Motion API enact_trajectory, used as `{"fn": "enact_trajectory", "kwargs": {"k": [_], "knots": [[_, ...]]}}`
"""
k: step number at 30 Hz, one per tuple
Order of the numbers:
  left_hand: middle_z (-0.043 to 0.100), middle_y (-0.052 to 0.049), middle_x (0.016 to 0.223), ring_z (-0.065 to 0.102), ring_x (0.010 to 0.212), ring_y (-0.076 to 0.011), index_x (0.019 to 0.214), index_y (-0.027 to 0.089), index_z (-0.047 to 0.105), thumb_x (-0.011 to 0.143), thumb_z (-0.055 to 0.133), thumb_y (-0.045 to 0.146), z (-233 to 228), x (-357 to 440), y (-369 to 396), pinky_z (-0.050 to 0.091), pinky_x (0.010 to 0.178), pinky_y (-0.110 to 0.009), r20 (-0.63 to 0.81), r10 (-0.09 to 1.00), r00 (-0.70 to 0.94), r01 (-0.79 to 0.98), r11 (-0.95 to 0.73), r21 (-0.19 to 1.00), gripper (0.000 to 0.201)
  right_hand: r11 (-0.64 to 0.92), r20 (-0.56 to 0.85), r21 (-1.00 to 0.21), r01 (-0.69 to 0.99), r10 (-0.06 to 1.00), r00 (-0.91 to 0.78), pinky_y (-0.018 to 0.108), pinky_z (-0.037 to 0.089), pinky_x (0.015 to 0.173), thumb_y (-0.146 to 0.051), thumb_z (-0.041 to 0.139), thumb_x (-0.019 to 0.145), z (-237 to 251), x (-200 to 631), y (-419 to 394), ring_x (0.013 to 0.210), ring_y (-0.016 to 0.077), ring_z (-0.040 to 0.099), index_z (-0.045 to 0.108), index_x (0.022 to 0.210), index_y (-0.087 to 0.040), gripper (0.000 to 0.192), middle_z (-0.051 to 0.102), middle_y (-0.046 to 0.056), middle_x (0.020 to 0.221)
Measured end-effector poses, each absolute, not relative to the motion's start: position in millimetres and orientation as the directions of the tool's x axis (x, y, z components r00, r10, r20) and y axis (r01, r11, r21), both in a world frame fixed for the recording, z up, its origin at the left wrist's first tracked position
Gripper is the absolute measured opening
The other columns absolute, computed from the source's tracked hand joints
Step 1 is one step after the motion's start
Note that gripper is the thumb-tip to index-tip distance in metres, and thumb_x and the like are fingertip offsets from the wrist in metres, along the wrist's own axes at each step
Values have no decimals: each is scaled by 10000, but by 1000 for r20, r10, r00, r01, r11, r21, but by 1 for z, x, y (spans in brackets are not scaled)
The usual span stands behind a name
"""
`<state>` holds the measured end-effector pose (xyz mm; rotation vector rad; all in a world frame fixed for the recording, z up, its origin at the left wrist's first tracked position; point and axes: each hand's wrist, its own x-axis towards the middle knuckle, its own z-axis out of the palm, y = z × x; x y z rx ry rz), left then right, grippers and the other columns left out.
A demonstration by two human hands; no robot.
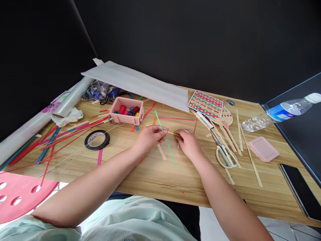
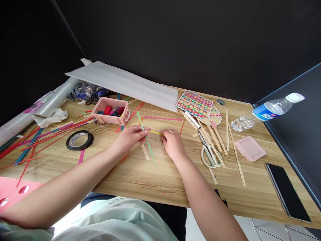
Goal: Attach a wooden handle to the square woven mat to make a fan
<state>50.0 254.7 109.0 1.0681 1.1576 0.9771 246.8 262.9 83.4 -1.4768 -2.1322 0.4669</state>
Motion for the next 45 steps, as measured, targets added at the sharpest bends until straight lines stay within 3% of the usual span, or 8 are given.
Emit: {"fn": "enact_trajectory", "kwargs": {"k": [5,9,12,15,24,30,35,45], "knots": [[573,73,616,548,536,-113,1216,166,433,721,706,282,113,46,255,426,545,-226,-98,994,57,82,93,992,578,297,143,-496,816,955,-260,319,433,735,-45,567,786,80,250,266,785,211,594,658,822,-191,175,669,57,795],[477,89,623,489,534,-104,1100,212,424,820,553,178,112,46,248,358,561,-224,145,973,180,364,-203,909,310,259,112,-481,838,966,-235,288,385,673,-24,549,726,85,253,260,711,184,556,616,748,-201,191,625,23,731],[395,98,583,418,514,-109,1030,203,420,847,487,158,114,47,244,319,554,-230,217,956,199,435,-285,854,200,203,121,-508,837,979,-164,282,360,651,-48,552,693,92,257,257,685,175,530,552,671,-206,159,590,10,697],[469,63,609,444,549,-108,883,197,503,853,495,205,115,49,243,331,561,-228,198,944,264,398,-294,869,32,104,133,-571,814,991,-33,285,346,627,-115,556,699,100,263,253,637,166,508,516,665,-213,111,567,-5,656],[672,-16,698,548,593,-119,789,165,721,771,649,340,113,53,245,423,572,-227,28,980,195,203,-68,977,190,-57,-17,-892,448,995,93,241,367,481,-298,509,747,108,272,246,495,122,526,437,788,-236,103,580,-38,645],[707,-88,938,640,826,-172,977,171,747,806,653,308,120,54,237,496,725,-259,285,935,209,221,-329,918,239,-64,-73,-988,140,996,-54,201,281,387,-427,522,812,115,234,228,397,77,394,400,820,-252,214,466,-82,603],[702,-33,758,634,712,-140,748,174,729,799,648,248,119,56,237,478,682,-231,191,967,170,131,-214,968,121,-5,-24,-991,135,990,-141,254,461,603,-399,605,833,106,220,215,654,137,586,524,790,-226,196,589,-16,712],[714,-15,735,621,671,-125,722,173,722,740,693,243,122,57,232,451,634,-213,104,964,244,156,-145,977,78,48,22,-981,188,990,-139,240,422,609,-380,655,826,106,226,214,652,134,536,625,761,-214,181,596,-16,692]]}}
